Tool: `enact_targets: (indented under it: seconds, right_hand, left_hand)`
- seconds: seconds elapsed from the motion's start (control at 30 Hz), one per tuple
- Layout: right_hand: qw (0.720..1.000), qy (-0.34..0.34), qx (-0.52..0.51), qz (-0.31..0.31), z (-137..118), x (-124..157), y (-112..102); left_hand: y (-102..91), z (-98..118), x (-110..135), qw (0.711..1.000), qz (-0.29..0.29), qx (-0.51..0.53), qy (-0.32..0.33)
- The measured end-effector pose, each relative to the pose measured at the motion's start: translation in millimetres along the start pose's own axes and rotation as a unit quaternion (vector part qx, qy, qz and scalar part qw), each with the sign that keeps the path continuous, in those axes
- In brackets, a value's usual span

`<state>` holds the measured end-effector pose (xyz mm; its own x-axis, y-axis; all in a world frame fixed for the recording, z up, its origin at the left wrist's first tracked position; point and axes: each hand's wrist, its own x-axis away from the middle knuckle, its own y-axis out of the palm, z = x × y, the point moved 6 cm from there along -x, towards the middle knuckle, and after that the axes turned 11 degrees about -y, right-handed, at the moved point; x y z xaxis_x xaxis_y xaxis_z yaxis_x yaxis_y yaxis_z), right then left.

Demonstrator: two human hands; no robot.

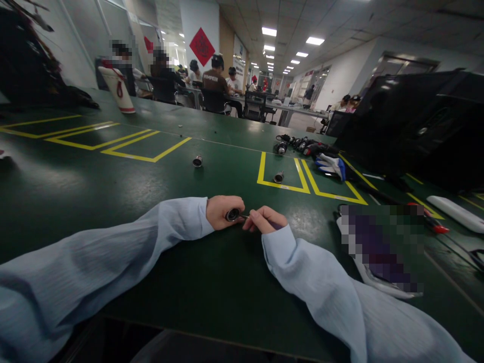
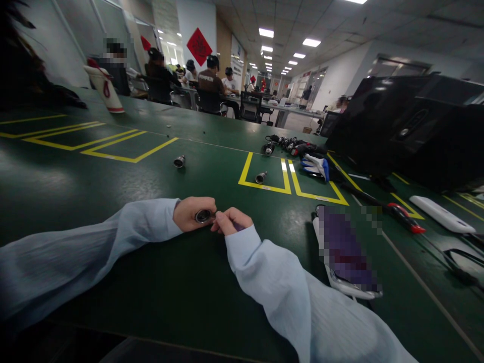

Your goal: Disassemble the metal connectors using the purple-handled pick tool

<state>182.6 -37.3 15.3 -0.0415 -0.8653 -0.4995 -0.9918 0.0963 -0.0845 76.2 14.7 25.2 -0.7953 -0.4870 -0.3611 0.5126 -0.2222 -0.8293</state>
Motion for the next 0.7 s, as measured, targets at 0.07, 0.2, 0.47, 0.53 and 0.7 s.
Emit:
enact_targets:
  seconds: [0.07,0.2,0.47,0.53,0.7]
  right_hand:
    - [0.993,0.064,-0.093,0.017,8.8,-1.3,0.4]
    - [0.973,0.133,-0.189,0.02,18.9,-3.2,2.5]
    - [0.992,0.054,-0.11,0.03,7.6,-0.5,1.3]
    - [0.994,0.048,-0.092,0.027,6.5,-0.3,1.4]
    - [0.972,0.128,-0.198,0.009,19.3,-2.5,4.2]
  left_hand:
    - [0.4,-1.0,1.2,1.0,0.003,0.004,0.002]
    - [-0.4,-2.8,2.3,1.0,0.009,0.019,-0.001]
    - [-1.3,-2.4,0.3,1.0,0.017,0.017,0.004]
    - [0.0,-2.2,0.4,1.0,0.014,0.013,0.01]
    - [-1.3,-2.2,1.1,0.999,0.015,0.032,0.012]
